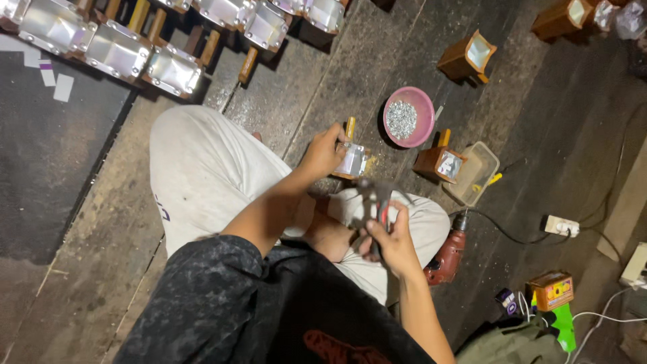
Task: The person assembles wooden lamps by drilling holes into small wooden frames, inserting metal fasteners from a bowl, and hammering parts together while sitting cross-legged on a wooden floor.
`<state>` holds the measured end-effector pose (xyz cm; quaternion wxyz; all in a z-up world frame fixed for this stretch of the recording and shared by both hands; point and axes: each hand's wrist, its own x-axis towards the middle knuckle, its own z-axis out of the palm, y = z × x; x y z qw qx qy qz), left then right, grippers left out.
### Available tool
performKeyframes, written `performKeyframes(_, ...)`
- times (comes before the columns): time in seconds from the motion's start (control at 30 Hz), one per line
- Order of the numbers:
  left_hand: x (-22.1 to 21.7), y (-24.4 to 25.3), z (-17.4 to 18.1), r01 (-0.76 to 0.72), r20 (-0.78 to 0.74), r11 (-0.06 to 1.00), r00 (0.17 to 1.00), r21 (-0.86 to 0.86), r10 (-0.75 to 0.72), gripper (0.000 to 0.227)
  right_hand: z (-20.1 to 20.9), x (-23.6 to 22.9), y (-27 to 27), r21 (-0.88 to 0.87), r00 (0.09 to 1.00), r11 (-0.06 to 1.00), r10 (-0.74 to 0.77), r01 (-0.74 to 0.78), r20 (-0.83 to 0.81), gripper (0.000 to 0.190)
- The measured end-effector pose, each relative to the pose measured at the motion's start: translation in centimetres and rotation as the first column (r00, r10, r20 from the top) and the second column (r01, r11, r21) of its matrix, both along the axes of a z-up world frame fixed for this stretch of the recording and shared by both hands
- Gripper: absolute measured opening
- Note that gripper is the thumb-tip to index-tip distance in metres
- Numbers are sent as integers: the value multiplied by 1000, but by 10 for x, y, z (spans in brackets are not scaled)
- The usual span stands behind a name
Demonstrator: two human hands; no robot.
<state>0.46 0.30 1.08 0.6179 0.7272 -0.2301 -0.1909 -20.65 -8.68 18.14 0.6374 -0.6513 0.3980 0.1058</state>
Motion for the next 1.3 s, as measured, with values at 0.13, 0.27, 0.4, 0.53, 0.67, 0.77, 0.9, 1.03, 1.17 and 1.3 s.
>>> performKeyframes(0.13,2,-2,-12,-4,23,1000,1000,-4,5,27,-39,23,-8,-146,985,988,-30,56,172,60)
performKeyframes(0.27,3,0,-7,-14,23,1000,1000,5,14,27,-92,43,-8,-670,989,743,108,-15,97,49)
performKeyframes(0.4,2,-3,-11,-19,18,1000,1000,23,19,26,-142,44,-15,-748,984,647,172,-146,-44,35)
performKeyframes(0.53,-2,-6,-21,-26,-23,998,999,55,28,25,-159,28,-21,-783,997,617,62,-82,-55,29)
performKeyframes(0.67,-5,-12,-26,-32,-1,998,999,60,32,25,-122,43,-5,-756,996,651,84,-72,-22,33)
performKeyframes(0.77,-4,-10,-25,-39,-3,997,999,60,40,26,-114,43,4,-763,999,646,27,0,23,33)
performKeyframes(0.9,0,-11,-21,-55,-15,995,998,84,57,22,-149,48,-14,-732,997,677,68,-76,-41,29)
performKeyframes(1.03,-5,-9,-15,-43,-35,994,998,95,47,22,-138,35,-6,-744,999,669,-33,4,-24,32)
performKeyframes(1.17,-6,-9,-20,-41,-43,994,998,102,46,23,-127,42,-5,-705,995,704,16,-85,-104,34)
performKeyframes(1.3,-3,-12,-28,-46,13,995,999,84,45,27,-91,64,6,-649,987,751,24,-122,-159,32)
